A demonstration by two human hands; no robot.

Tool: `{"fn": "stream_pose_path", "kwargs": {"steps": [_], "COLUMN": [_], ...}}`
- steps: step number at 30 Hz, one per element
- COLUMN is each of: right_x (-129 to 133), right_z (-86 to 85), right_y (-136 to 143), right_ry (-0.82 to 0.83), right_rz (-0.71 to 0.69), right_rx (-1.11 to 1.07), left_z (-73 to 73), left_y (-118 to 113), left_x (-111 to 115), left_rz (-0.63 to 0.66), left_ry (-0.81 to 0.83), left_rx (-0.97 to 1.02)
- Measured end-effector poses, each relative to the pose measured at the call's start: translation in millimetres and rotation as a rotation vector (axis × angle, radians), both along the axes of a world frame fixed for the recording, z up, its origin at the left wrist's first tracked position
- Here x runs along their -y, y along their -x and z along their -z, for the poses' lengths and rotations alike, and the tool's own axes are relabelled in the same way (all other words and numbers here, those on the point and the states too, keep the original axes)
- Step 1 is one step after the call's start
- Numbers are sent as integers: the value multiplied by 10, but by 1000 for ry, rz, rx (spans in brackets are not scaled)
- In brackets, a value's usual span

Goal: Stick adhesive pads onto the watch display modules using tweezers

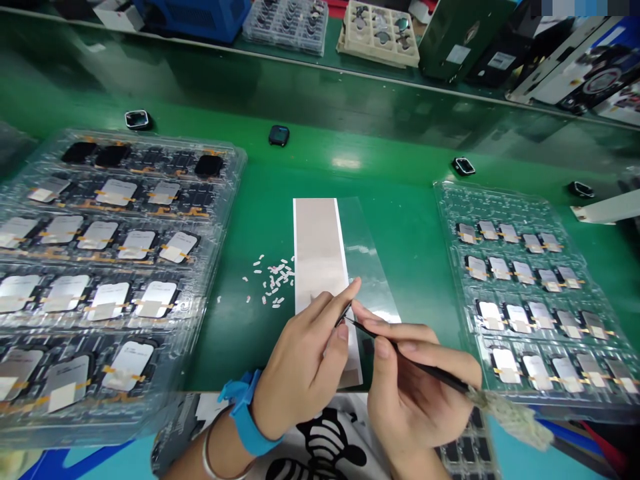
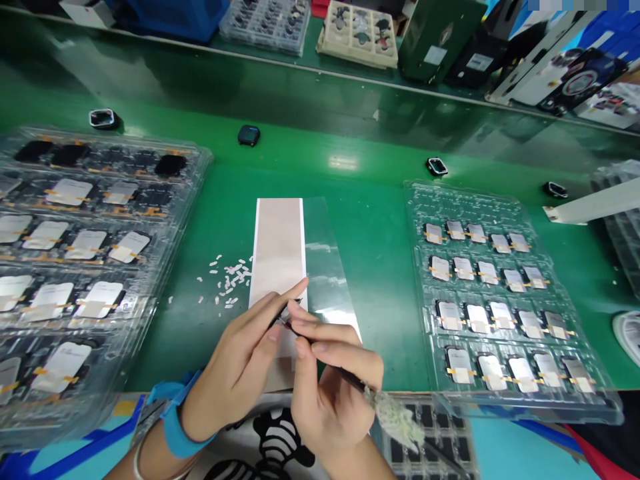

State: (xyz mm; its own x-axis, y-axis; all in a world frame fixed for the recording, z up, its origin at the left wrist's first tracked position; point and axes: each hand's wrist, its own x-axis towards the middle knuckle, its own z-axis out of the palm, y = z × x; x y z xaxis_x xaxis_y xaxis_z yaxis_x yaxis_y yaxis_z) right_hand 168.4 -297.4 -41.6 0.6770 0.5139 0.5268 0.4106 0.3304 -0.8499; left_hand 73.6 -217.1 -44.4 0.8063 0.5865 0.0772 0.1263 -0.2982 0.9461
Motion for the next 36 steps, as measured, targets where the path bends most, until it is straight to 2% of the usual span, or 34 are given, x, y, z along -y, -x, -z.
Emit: {"fn": "stream_pose_path", "kwargs": {"steps": [8, 15, 21, 28, 36], "right_x": [11, 21, 39, 35, 18], "right_z": [15, 6, 32, 26, 7], "right_y": [-38, -53, -60, -70, -88], "right_ry": [-39, -43, -20, -16, -23], "right_rz": [-43, -47, -94, -103, -68], "right_rx": [44, -88, -29, 22, -16], "left_z": [0, 30, 35, 9, 1], "left_y": [-1, -23, -36, -34, -65], "left_x": [0, -5, 1, -3, 1], "left_rz": [-17, -37, -19, -21, -33], "left_ry": [-16, -95, -109, -114, -127], "left_rx": [-18, -66, -69, -92, -85]}}
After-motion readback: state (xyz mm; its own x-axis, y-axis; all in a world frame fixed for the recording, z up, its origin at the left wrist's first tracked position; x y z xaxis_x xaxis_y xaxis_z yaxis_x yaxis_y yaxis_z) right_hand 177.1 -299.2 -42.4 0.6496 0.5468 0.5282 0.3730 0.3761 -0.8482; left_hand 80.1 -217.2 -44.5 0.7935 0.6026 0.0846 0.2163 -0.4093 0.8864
